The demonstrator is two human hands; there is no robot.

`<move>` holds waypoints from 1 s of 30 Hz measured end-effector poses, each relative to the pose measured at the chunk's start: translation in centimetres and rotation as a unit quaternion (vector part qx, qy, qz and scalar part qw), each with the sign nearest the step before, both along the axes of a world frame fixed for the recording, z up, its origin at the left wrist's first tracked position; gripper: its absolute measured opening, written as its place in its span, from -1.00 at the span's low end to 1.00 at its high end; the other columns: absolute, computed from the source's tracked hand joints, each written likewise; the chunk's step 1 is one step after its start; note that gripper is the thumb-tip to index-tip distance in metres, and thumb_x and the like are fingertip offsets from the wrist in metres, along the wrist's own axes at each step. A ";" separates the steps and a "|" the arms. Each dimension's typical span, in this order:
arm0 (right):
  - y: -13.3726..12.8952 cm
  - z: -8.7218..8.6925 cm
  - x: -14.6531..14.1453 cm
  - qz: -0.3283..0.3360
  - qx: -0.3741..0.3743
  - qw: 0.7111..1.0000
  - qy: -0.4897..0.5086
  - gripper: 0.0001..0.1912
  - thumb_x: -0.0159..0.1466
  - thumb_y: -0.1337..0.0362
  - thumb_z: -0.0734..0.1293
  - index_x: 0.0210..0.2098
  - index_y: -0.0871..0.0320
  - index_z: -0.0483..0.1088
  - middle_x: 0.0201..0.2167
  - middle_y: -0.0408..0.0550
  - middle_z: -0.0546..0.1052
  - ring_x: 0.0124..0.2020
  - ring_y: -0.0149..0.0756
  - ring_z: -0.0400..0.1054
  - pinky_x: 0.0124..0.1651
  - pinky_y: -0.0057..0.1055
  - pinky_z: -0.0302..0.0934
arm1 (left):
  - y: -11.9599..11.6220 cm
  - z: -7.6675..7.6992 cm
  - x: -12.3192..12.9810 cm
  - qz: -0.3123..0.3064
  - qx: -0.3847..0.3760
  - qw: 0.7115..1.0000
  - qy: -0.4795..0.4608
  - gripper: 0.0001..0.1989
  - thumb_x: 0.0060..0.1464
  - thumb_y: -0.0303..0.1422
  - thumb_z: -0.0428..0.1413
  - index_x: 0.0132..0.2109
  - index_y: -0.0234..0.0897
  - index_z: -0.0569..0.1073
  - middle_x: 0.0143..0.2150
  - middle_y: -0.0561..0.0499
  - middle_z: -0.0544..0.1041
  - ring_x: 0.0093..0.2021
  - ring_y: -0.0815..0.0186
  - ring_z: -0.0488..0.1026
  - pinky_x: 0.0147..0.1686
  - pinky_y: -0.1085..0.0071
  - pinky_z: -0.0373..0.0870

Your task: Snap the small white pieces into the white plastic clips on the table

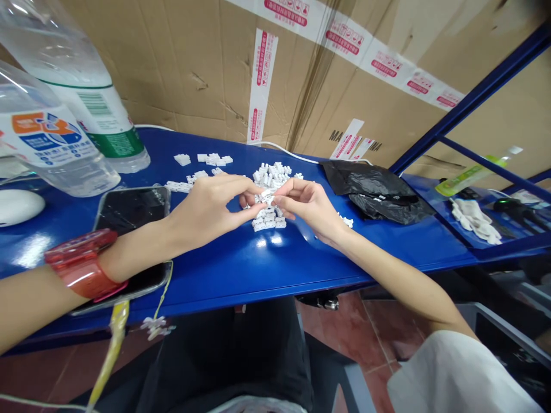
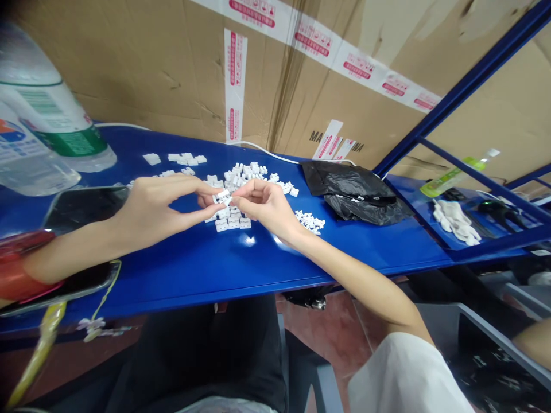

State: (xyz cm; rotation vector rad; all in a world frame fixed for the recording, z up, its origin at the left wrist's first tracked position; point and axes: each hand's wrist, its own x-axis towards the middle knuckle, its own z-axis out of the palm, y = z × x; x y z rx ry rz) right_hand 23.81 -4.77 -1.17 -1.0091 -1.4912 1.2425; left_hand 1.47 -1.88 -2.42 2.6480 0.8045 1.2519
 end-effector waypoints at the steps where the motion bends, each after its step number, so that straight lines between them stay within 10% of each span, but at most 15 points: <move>1: 0.0 0.0 0.0 -0.002 0.000 1.000 -0.003 -0.78 0.13 0.24 0.58 -0.39 0.16 0.48 -0.54 -0.26 0.43 -0.54 -0.53 0.17 -0.44 -0.42 0.12 | 0.0 0.0 0.0 0.000 0.004 1.000 0.003 -0.80 0.36 -0.19 0.15 -0.15 -0.16 0.61 -0.35 0.05 0.67 -0.32 0.24 0.63 -0.19 0.33 0.56; 14: -0.1 0.7 0.2 0.092 -0.089 0.992 -0.011 -0.57 0.11 0.07 0.66 -0.22 0.15 0.48 -0.42 -0.20 0.54 -0.47 -0.50 0.25 -0.38 -0.43 0.16 | -0.1 0.4 -0.2 -0.055 0.040 0.997 0.046 -0.77 0.40 -0.26 0.08 -0.03 -0.12 0.65 -0.31 0.01 0.68 -0.27 0.21 0.63 -0.14 0.29 0.57; 21: 0.6 0.4 0.9 0.111 0.028 0.990 -0.077 -0.55 0.16 -0.06 0.61 -0.28 0.16 0.49 -0.47 -0.14 0.55 -0.45 -0.40 0.37 -0.38 -0.40 0.21 | 0.4 1.0 -0.4 -0.070 0.002 0.997 0.042 -0.78 0.38 -0.19 0.11 -0.07 -0.08 0.66 -0.29 0.02 0.68 -0.26 0.20 0.60 -0.13 0.27 0.52; 30: 2.0 0.7 3.1 0.005 0.243 0.904 -0.352 -0.80 0.40 0.13 0.36 -0.17 0.13 0.51 -0.11 -0.01 0.66 -0.20 -0.29 0.41 -0.14 -0.32 0.22 | 9.2 1.7 -7.9 0.105 -0.034 0.961 0.252 -0.63 0.20 -0.04 0.18 -0.20 -0.24 0.69 -0.26 -0.01 0.69 -0.32 0.26 0.49 -0.33 0.43 0.27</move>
